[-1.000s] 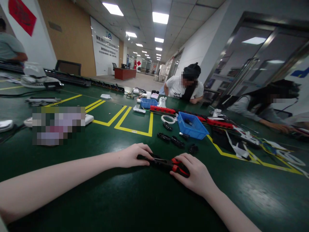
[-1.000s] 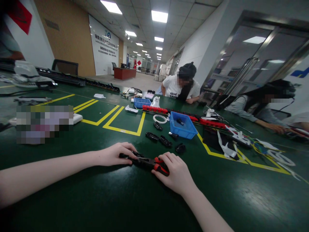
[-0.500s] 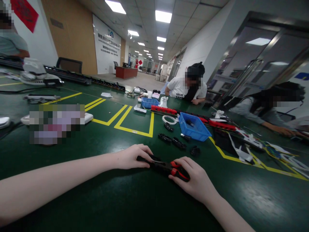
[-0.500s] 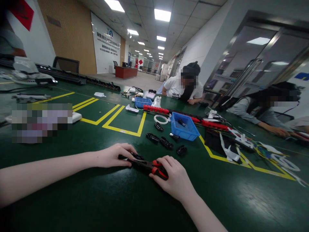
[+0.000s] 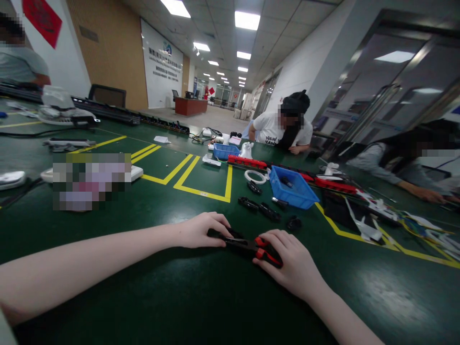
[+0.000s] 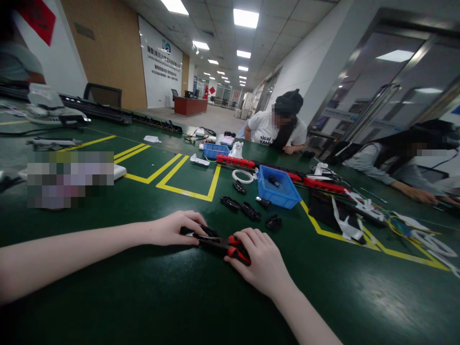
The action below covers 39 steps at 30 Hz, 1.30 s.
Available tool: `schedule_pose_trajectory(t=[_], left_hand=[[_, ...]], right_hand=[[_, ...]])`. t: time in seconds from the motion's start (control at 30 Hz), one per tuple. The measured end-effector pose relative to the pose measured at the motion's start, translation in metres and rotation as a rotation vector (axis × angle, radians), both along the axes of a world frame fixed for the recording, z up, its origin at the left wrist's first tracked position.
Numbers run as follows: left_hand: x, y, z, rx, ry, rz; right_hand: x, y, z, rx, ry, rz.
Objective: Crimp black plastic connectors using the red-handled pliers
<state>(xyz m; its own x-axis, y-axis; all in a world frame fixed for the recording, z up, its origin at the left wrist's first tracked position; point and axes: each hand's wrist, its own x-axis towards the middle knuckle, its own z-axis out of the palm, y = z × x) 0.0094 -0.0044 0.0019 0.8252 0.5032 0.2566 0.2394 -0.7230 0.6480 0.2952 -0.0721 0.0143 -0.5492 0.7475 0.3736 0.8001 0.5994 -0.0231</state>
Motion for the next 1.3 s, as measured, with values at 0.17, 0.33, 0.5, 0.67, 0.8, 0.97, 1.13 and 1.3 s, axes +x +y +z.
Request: schedule_pose_trajectory(t=[0.17, 0.33, 0.5, 0.67, 0.8, 0.97, 1.13, 1.3], left_hand=[[0.001, -0.001, 0.002, -0.001, -0.015, 0.008], [0.000, -0.002, 0.005, -0.044, -0.007, 0.015], [-0.001, -0.002, 0.007, -0.057, 0.018, 0.010], [-0.001, -0.003, 0.007, -0.066, 0.022, 0.013], [0.001, -0.005, 0.005, -0.036, 0.001, 0.038], [0.011, -0.006, 0.005, 0.039, 0.072, 0.151], [0.017, -0.007, 0.005, 0.133, 0.089, 0.103], [0.015, -0.005, 0.009, 0.055, 0.126, 0.061]], right_hand=[[0.001, 0.001, 0.000, 0.011, -0.057, -0.015], [0.001, 0.001, 0.002, 0.073, -0.053, -0.010], [0.004, 0.002, 0.000, 0.125, -0.041, -0.012], [0.005, 0.003, -0.003, 0.130, -0.062, -0.009], [-0.002, 0.002, -0.001, 0.055, -0.039, -0.018], [-0.010, 0.000, 0.004, -0.101, 0.036, -0.059], [-0.007, 0.001, 0.003, -0.115, 0.076, -0.100], [-0.004, 0.003, 0.000, -0.051, 0.067, -0.104]])
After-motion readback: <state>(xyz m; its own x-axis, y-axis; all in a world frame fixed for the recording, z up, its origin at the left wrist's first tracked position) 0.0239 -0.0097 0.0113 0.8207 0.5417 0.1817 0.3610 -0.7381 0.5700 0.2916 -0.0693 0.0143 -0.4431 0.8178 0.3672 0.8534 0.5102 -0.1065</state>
